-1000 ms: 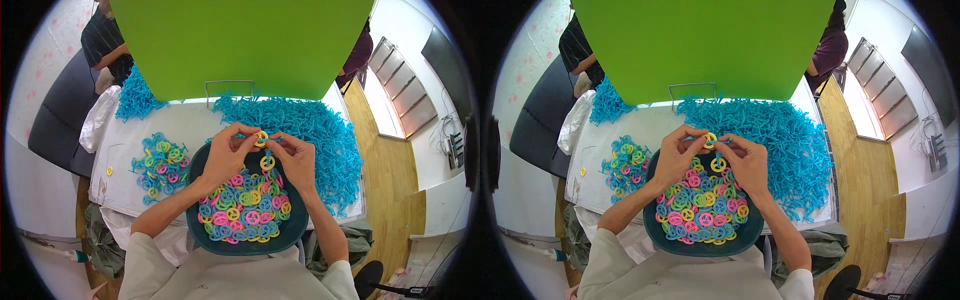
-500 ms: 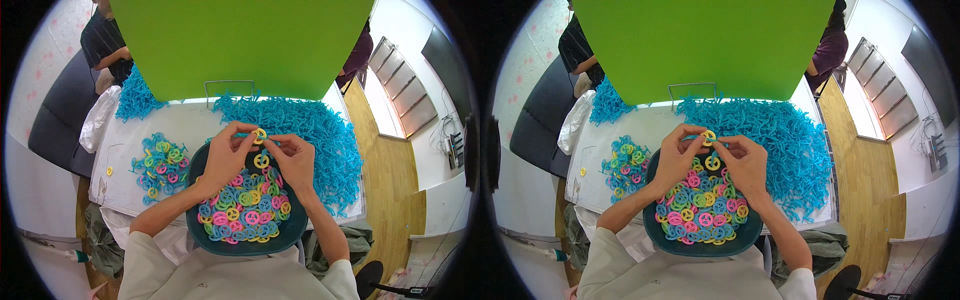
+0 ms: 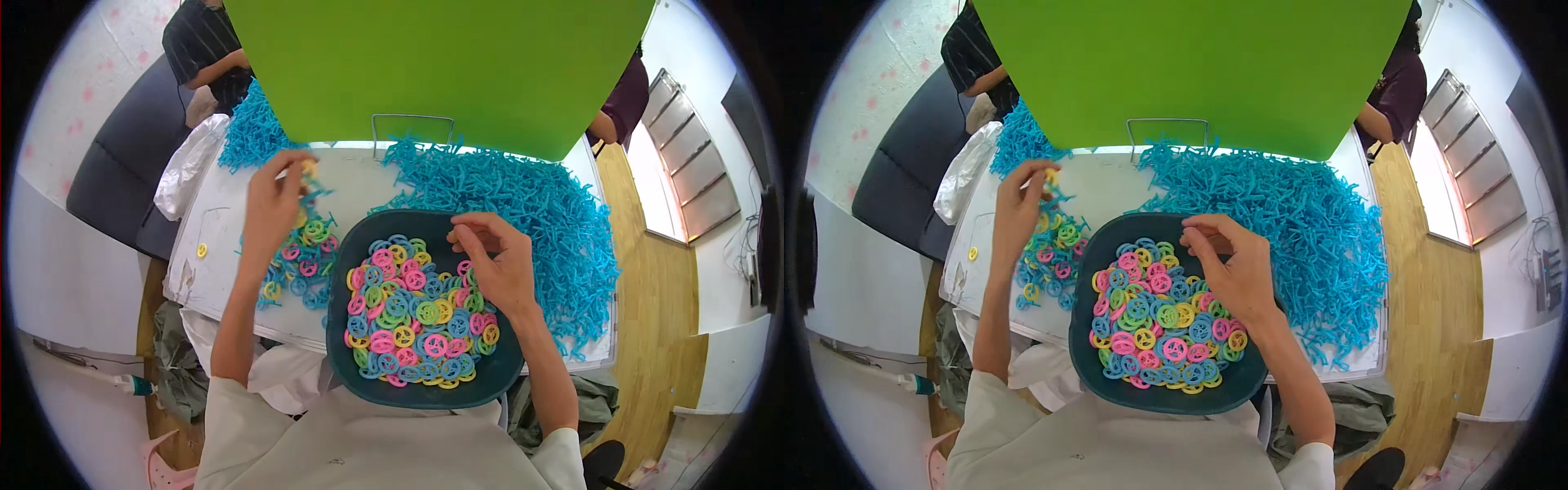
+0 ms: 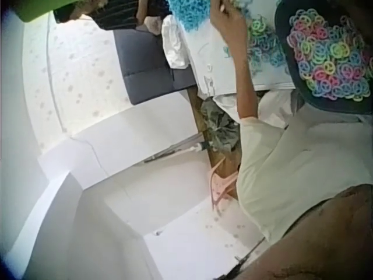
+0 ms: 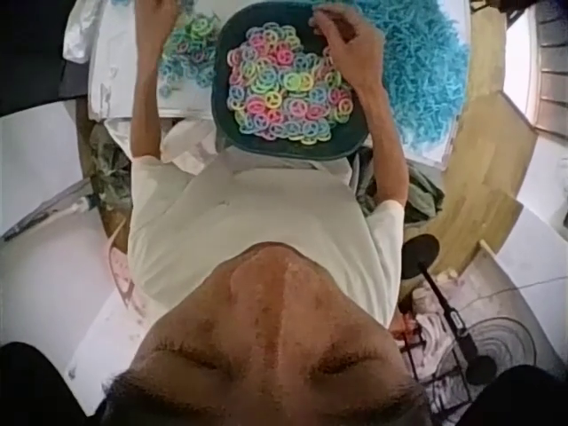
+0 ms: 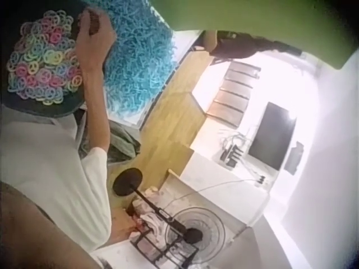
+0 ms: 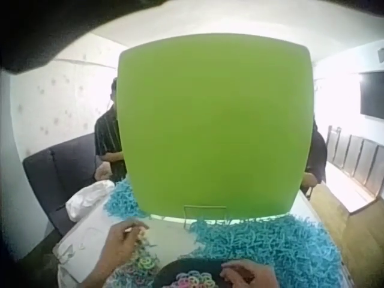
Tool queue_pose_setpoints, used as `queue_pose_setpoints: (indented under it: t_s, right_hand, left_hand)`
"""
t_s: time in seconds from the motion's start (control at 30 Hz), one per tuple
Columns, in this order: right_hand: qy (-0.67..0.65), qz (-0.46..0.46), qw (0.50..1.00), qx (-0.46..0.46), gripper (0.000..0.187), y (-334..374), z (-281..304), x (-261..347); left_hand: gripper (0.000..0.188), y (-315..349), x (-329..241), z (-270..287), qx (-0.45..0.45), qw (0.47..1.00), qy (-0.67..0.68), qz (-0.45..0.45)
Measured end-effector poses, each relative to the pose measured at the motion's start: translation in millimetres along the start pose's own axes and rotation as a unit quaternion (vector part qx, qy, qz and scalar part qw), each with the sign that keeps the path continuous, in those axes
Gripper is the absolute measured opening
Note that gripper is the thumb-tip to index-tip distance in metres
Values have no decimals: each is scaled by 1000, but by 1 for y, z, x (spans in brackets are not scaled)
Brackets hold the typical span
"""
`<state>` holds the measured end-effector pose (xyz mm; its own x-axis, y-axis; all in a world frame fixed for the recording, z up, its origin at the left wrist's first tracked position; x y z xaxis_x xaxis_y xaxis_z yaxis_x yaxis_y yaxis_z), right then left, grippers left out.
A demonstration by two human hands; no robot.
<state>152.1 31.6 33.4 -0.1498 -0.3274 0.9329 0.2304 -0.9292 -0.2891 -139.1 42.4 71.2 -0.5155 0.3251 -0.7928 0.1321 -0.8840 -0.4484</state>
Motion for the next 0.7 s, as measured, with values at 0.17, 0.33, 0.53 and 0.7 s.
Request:
queue_pose_setpoints:
  t_s: [0.17,0.33,0.53,0.7]
  right_hand:
    - [13,6,1000,7,15,-1,-5,3]
    - [1,2,1000,-26,15,0,0,4]
    - [-20,-24,997,-68,16,3,9,-1]
    - [-23,-18,997,-74,16,3,9,-3]
  left_hand:
    - [18,30,55,34,42,961,-266,61]
    - [25,18,18,-12,-29,951,-284,-119]
    - [24,-29,8,-147,216,957,-123,-151]
    - [19,-51,25,-181,242,924,-176,-240]
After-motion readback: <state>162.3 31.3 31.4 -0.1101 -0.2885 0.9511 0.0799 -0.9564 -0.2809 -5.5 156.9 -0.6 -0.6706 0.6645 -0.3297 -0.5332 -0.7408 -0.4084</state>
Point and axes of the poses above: each hand's wrist, its own y-axis away from the middle knuckle, its own z-axis out of the back of the hand, x = y × z, the point moved 6 cm from there along -y, towards the middle knuckle
